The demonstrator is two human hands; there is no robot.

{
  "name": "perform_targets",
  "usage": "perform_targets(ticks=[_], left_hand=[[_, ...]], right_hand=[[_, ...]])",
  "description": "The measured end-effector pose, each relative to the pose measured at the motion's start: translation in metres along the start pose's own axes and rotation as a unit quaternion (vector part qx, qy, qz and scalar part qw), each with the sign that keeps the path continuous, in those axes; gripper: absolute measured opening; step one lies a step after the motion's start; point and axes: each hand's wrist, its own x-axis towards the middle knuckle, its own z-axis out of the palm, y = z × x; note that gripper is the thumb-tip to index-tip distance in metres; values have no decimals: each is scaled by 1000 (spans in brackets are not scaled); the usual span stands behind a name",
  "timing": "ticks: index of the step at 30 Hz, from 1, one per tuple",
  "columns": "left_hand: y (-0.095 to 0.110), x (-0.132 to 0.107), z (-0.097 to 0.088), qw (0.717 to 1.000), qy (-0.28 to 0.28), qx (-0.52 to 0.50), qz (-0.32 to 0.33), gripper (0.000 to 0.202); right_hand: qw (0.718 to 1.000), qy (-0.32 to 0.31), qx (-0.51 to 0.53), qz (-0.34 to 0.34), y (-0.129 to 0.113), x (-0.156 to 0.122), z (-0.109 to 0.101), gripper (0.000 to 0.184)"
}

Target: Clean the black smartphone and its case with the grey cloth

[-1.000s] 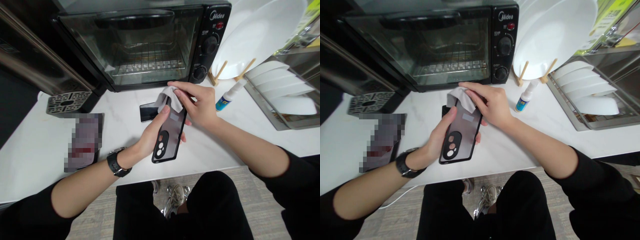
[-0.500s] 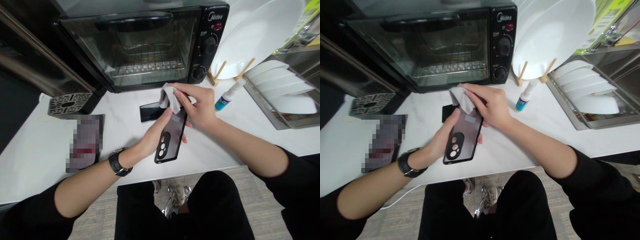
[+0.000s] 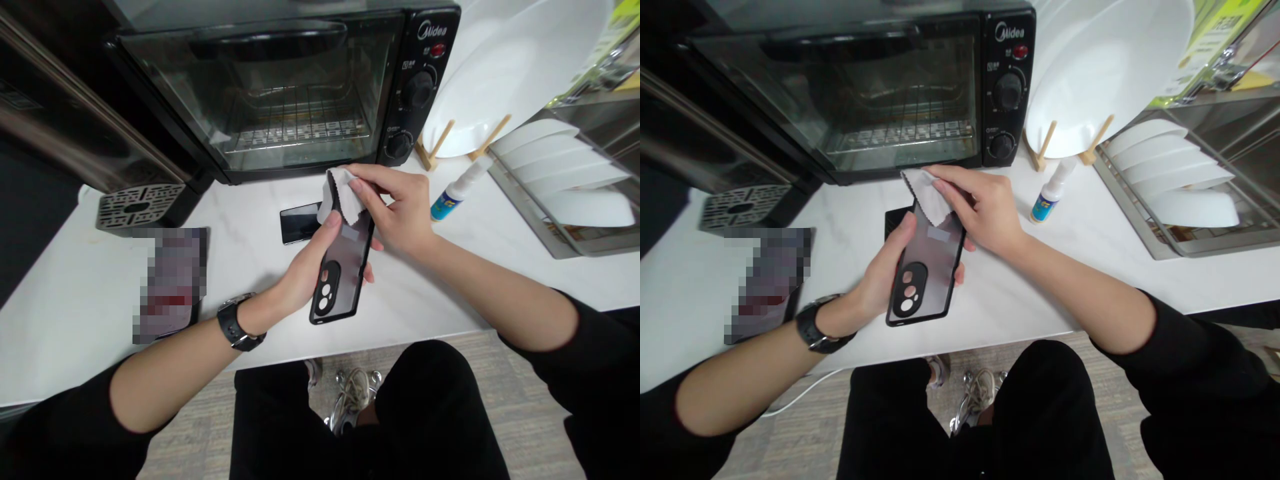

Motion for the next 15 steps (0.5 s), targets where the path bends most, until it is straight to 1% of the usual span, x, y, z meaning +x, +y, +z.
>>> perform_targets(ticks=[2,6,8,10,12,14,15], left_hand=[[-1,-1,0,1000,13,-3,20,74],[-6,-3,1,993,73,8,95,73],[-7,-3,1,991,82,12,108,71],[-4,-2,1,994,70,7,83,72],[0,-2,1,999,39,0,32,74],[1,-2,1,1000,9,-5,-10,74],[1,-2,1,1000,5,-9,-14,74]], right_hand=[[1000,-7,-1,5,0,0,-1,36],[1000,-10,5,17,0,2,-2,37],[1000,-4,8,15,0,2,-2,37],[1000,5,6,7,-1,2,-1,36],[1000,10,0,1,-3,1,-1,36],[1000,4,-4,-2,-5,0,-1,36],[1000,-4,-5,-3,-5,0,-1,36]])
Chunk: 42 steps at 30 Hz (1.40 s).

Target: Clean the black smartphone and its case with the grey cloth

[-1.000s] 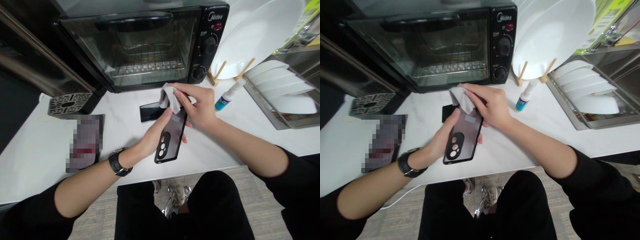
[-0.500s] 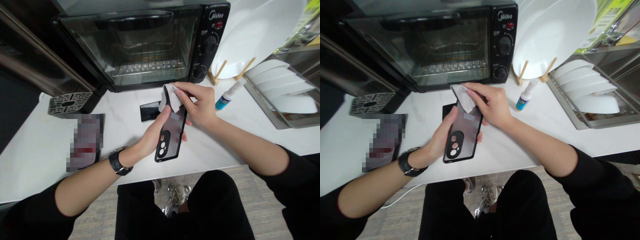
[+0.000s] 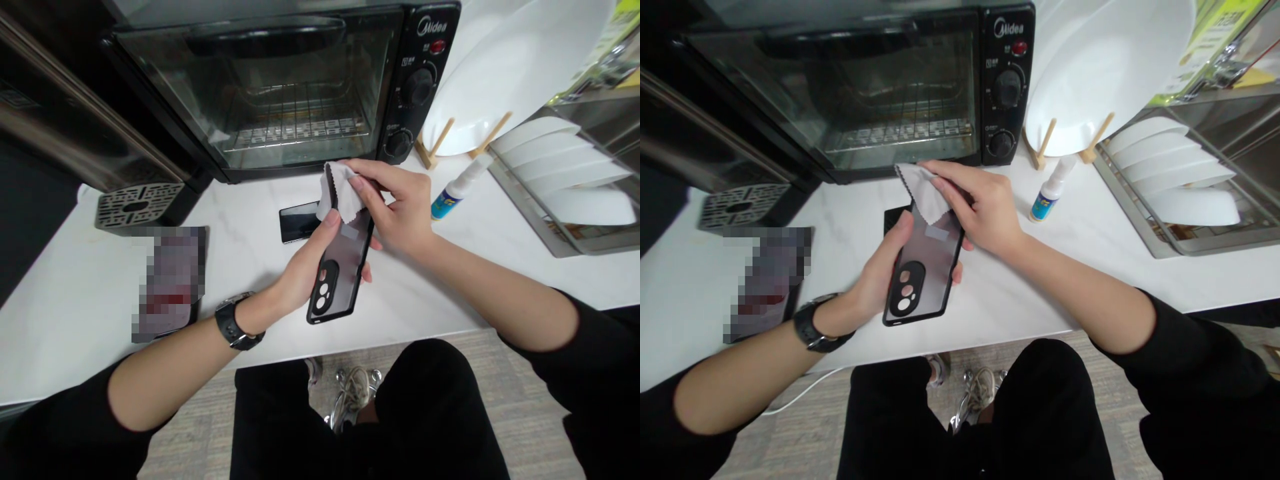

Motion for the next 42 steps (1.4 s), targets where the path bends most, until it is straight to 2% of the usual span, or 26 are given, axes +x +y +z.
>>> perform_targets(ticks=[3,6,7,9,11,13,18,21,26,28,30,32,35,37,39,42], left_hand=[[-6,-2,1,997,35,-8,65,73],[-10,-3,0,989,57,6,139,72],[-10,-3,0,989,53,9,136,73],[-9,-1,-1,995,37,7,92,75],[-9,2,-1,999,20,3,36,77],[-9,3,-2,1000,13,1,17,78],[-12,-1,-1,991,62,8,116,75],[-11,-2,-1,990,62,16,128,74],[-9,4,-2,1000,-2,9,3,80],[-10,5,-2,1000,-7,7,-15,80],[-11,3,-2,1000,16,1,11,78],[-12,0,-1,997,43,-2,66,76],[-12,-2,-1,991,59,7,120,75],[-11,-1,-2,994,53,7,97,75],[-11,2,-2,998,33,2,46,78],[-10,3,-2,1000,-5,2,-12,80]], right_hand=[[1000,-13,2,4,2,1,-1,38],[1000,4,3,12,4,2,-1,37],[1000,11,3,10,5,2,-1,36],[1000,19,2,1,4,1,0,33],[1000,12,-3,-7,3,0,0,32],[1000,-2,-9,-7,2,-1,1,33],[1000,6,4,-2,6,1,1,36],[1000,21,6,-10,7,2,1,34],[999,-9,-13,-42,0,0,0,36],[998,-25,-10,-49,-1,0,-1,36],[999,-27,-6,-46,0,1,-1,35],[999,-18,-5,-36,3,3,0,35],[1000,-3,-7,-31,7,4,1,35],[999,5,-9,-33,7,3,2,33],[999,3,-11,-36,5,1,2,32],[999,-21,-12,-42,1,0,0,33]])
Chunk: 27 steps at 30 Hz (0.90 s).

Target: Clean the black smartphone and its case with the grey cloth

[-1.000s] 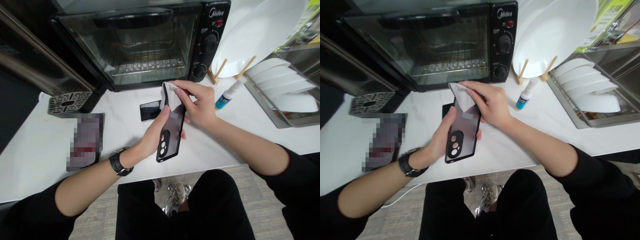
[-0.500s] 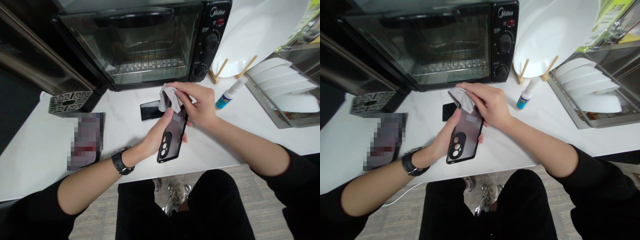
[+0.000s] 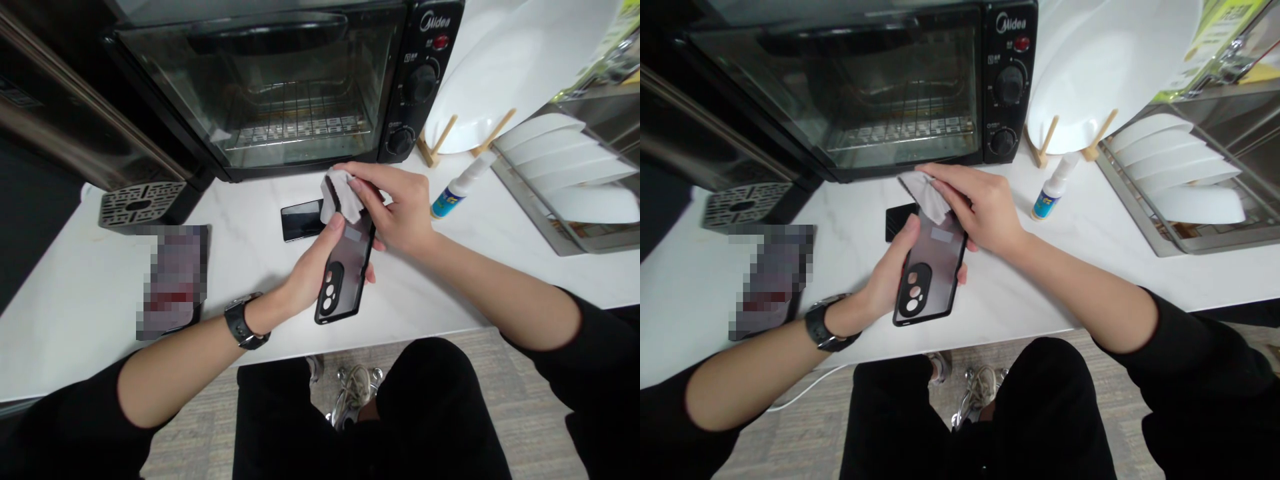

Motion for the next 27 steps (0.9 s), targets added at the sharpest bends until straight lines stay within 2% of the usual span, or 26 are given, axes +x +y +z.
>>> perform_targets(ticks=[2,6,8,11,14,16,18,21,23,25,27], left_hand=[[-1,-1,1,1000,9,-7,11,79],[-2,-7,4,991,59,-27,115,73],[-2,-7,5,989,62,-25,131,72],[0,-5,3,995,42,-17,85,76],[1,-2,1,999,12,-11,28,79],[0,-2,1,1000,3,-16,21,84],[-2,-2,2,998,2,-30,56,89],[-8,-2,4,987,2,-35,159,94],[-13,-2,3,978,-17,-8,209,98],[-17,-2,1,970,-46,25,237,104],[-18,-3,0,965,-46,43,256,100]], right_hand=[[1000,-10,1,-1,-1,1,-1,34],[1000,2,-5,17,3,3,-2,37],[1000,11,-7,17,4,3,-2,36],[1000,19,-7,9,4,2,-2,33],[1000,0,1,8,2,0,-2,33],[1000,-15,10,18,4,0,-1,34],[999,-6,17,47,7,1,1,34],[991,54,38,115,14,3,1,32],[984,88,55,144,16,4,1,29],[980,104,61,158,16,4,0,26],[979,108,51,163,17,4,0,23]])
